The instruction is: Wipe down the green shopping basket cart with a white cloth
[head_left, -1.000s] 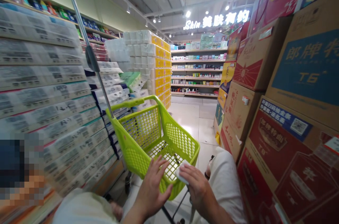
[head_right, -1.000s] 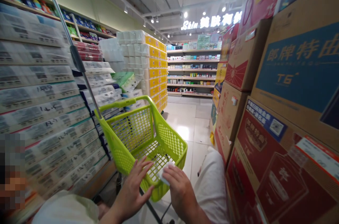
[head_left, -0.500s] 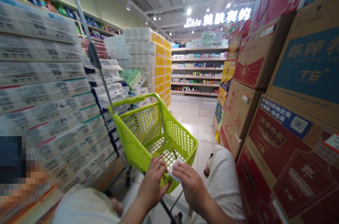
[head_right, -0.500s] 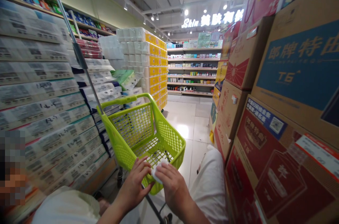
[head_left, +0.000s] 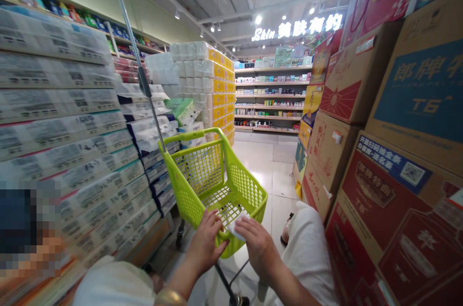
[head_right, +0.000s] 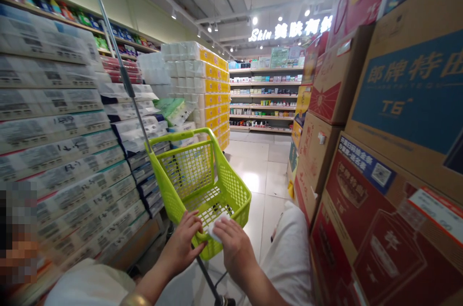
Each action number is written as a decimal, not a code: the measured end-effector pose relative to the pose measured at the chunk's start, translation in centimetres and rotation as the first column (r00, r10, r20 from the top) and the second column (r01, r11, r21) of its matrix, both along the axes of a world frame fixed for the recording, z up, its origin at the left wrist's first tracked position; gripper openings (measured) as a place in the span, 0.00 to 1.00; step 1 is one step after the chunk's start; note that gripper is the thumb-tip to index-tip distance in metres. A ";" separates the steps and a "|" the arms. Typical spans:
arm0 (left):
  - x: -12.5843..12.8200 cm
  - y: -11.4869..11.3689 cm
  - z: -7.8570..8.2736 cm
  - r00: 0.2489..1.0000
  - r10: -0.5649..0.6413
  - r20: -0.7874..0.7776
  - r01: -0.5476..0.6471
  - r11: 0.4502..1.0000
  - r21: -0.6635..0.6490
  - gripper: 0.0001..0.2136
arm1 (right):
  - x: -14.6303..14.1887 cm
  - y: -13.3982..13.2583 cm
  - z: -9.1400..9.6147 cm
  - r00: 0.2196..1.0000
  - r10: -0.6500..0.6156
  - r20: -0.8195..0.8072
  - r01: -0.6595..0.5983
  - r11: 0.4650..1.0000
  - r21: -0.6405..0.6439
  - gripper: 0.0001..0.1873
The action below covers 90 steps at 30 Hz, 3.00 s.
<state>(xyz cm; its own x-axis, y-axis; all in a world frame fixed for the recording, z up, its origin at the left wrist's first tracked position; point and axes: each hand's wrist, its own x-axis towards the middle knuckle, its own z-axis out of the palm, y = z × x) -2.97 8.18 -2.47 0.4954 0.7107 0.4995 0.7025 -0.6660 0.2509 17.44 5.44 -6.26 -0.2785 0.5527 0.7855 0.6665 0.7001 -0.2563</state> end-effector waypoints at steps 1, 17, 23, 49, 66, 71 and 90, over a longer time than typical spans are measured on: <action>-0.1 0.1 0.1 1.000 0.001 -0.004 -0.001 1.000 -0.007 0.08 | 0.5 0.3 0.0 0.999 -0.034 -0.021 0.035 0.999 0.004 0.23; -0.1 0.2 0.5 0.999 0.005 -0.032 -0.007 0.998 -0.055 0.07 | 0.8 1.7 0.2 0.986 -0.154 -0.058 0.151 0.988 -0.044 0.23; 0.2 0.3 0.2 1.000 -0.006 -0.006 0.006 0.999 -0.052 0.07 | -1.3 0.3 0.7 0.999 0.045 0.025 -0.043 0.997 -0.063 0.22; 0.1 0.2 -0.1 1.000 -0.012 0.018 0.013 0.998 -0.058 0.07 | -2.0 -0.3 0.5 0.999 0.040 0.006 -0.039 0.996 -0.083 0.23; 0.0 -0.1 0.3 0.999 -0.006 0.042 0.008 0.999 -0.051 0.09 | -0.6 0.9 0.3 0.993 -0.094 -0.065 0.092 0.995 -0.043 0.25; 0.2 0.0 0.0 0.999 -0.004 0.041 0.006 0.998 -0.055 0.09 | -1.8 0.1 0.6 1.000 -0.020 -0.011 0.019 0.998 -0.067 0.23; 0.2 -0.4 0.2 0.998 0.000 0.068 0.005 0.997 -0.081 0.09 | -0.1 1.0 0.1 0.995 -0.097 -0.029 0.096 0.995 -0.032 0.25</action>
<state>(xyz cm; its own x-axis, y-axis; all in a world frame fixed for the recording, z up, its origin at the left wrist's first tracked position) -2.72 7.78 -2.26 0.4639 0.7490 0.4730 0.6803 -0.6432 0.3514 17.36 6.39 -6.14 -0.1988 0.5995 0.7752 0.7222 0.6244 -0.2976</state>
